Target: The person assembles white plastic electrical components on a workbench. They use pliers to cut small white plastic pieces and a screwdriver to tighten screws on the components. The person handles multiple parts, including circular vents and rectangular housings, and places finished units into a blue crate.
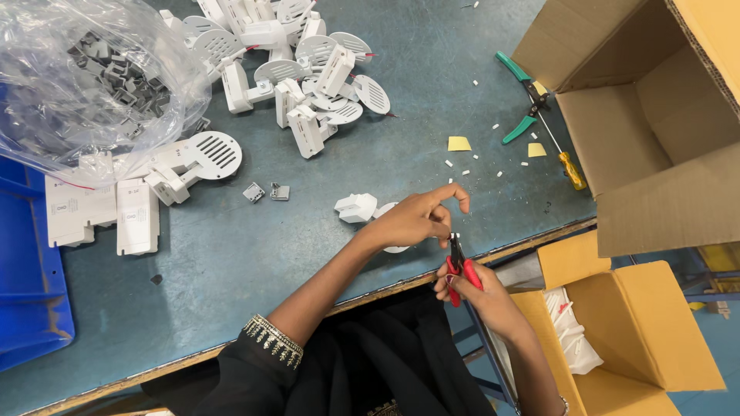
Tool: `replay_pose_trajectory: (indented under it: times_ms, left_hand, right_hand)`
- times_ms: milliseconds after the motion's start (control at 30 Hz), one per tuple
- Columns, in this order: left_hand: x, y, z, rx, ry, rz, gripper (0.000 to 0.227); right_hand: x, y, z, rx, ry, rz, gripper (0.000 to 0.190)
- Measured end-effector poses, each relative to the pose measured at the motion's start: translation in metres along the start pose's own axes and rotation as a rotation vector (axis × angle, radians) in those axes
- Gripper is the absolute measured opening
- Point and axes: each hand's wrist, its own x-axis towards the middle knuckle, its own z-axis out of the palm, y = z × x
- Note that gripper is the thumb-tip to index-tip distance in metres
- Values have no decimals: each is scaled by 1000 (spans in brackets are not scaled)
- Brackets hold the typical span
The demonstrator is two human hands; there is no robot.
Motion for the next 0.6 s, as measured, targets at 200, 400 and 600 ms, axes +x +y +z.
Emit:
replay_pose_trajectory:
  times_ms: [200,400,600]
  left_hand:
    - [0,1,-2,-5,-23,19,44]
    - [-2,0,-3,-4,-29,28,44]
    - [-1,-1,-5,-70,-50,48,45]
  right_hand:
    - [1,1,2,-63,85,47,32]
    - [3,7,1,-179,237,59,38]
    - [7,-4,-8,-51,76,126,37]
